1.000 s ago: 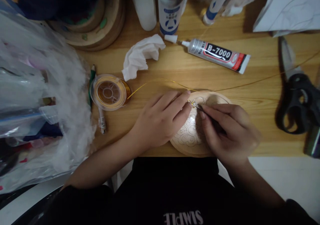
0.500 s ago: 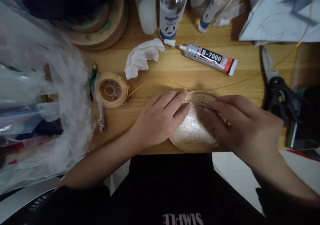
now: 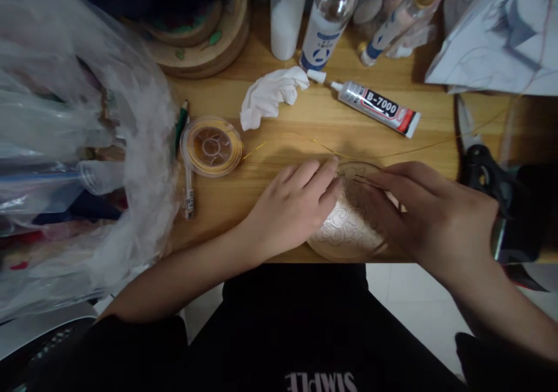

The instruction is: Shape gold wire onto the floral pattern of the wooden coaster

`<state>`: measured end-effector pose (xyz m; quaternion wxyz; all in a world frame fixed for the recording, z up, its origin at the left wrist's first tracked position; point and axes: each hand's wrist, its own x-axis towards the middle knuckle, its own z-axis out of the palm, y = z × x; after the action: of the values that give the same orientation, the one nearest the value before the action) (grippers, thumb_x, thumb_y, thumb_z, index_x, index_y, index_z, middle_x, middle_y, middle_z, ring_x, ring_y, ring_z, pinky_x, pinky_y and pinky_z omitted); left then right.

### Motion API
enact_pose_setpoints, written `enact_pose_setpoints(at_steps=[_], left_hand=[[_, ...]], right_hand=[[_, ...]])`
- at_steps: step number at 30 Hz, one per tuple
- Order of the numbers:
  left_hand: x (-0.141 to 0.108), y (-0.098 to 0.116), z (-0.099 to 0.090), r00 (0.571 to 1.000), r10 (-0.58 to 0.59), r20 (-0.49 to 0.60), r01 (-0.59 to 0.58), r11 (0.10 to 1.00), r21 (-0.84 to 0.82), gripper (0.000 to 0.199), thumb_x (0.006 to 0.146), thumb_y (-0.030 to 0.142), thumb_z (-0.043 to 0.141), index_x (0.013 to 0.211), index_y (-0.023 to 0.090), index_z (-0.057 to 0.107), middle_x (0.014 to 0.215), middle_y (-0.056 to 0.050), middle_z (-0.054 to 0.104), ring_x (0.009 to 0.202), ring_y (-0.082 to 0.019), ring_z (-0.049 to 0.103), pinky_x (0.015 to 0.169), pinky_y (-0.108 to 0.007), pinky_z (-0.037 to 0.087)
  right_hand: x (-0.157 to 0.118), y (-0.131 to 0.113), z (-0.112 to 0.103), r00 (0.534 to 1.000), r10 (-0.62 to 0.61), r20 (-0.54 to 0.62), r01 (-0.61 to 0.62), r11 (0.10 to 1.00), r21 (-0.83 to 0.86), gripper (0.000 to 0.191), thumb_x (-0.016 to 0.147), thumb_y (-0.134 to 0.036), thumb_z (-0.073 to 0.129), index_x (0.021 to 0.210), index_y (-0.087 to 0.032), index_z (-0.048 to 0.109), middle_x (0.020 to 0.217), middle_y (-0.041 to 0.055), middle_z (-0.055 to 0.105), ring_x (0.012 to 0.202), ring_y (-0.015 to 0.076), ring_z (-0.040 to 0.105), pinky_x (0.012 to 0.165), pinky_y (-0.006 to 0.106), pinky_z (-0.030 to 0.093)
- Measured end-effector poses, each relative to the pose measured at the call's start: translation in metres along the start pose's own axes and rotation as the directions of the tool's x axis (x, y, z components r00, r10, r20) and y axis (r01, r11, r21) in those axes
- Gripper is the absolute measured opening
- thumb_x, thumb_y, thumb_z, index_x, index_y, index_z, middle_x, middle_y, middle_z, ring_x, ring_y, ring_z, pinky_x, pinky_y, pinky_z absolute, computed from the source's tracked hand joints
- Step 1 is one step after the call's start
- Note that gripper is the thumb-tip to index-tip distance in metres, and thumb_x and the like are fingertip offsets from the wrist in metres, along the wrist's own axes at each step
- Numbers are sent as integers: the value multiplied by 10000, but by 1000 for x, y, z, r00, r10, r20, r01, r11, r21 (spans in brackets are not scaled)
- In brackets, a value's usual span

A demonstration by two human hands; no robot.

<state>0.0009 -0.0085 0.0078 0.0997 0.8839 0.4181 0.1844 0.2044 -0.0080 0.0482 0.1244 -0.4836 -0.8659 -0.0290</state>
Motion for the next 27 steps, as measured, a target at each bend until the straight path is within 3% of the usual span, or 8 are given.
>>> enact_pose_setpoints(at_steps=[2,5,8,11,15,20,24,27], left_hand=[[-2,-1,-2,998,55,20,-56,997,47,258,1012,181,415,1126,159,645,1285,-77,631,1041,-190,619,811,-306,500],[-3,-3,-8,997,68,32,-70,995,67,293,997,162,405,1205,170,612,1245,-87,642,991,-212,634,733,-306,505],[0,-5,-12,994,-54,93,54,999,6,396,953,122,432,1335,170,523,1222,-84,631,957,-194,648,700,-275,516],[4,-4,-13,976,-161,146,172,983,-62,462,906,92,471,1362,161,493,1242,-90,594,1004,-194,643,759,-282,538],[3,5,-9,962,-263,73,269,960,-83,515,842,50,491,1337,192,502,1231,-91,554,968,-191,641,756,-300,551],[-25,36,1,947,-317,-44,303,934,-191,450,828,31,455,1258,145,524,1176,-109,561,891,-159,637,745,-286,564],[-44,52,8,965,-224,-140,212,973,-92,410,866,68,474,1267,136,530,1192,-139,582,960,-186,629,786,-305,550],[-47,49,11,976,-125,-177,140,987,74,366,869,135,543,1232,140,588,1216,-156,612,1047,-259,610,847,-383,520]], right_hand=[[-11,2,-1,987,161,-3,-160,983,91,88,886,-239,652,945,-182,683,852,29,720,640,97,625,502,233,416],[-36,-2,-1,929,367,-44,-357,921,155,78,858,-247,676,900,-182,687,753,13,689,600,105,609,525,226,462],[-62,-16,1,866,497,-57,-471,849,240,117,856,-267,672,907,-163,692,729,12,690,586,112,618,508,220,465],[-77,-33,8,840,539,-62,-494,806,326,142,882,-277,638,955,-168,693,820,29,722,670,135,668,576,242,518],[-81,-32,20,861,475,-183,-401,855,330,154,888,-256,626,987,-163,699,877,55,737,758,157,694,647,269,544],[-68,11,29,910,363,-201,-273,889,367,170,868,-319,652,960,-196,724,867,43,742,784,171,694,729,310,544],[-51,37,22,975,213,-56,-164,872,461,189,896,-325,621,1019,-214,713,942,52,739,844,176,697,742,306,536],[-40,38,13,995,86,-40,-62,909,411,176,895,-292,634,1025,-193,700,873,49,720,764,152,672,675,266,507]])
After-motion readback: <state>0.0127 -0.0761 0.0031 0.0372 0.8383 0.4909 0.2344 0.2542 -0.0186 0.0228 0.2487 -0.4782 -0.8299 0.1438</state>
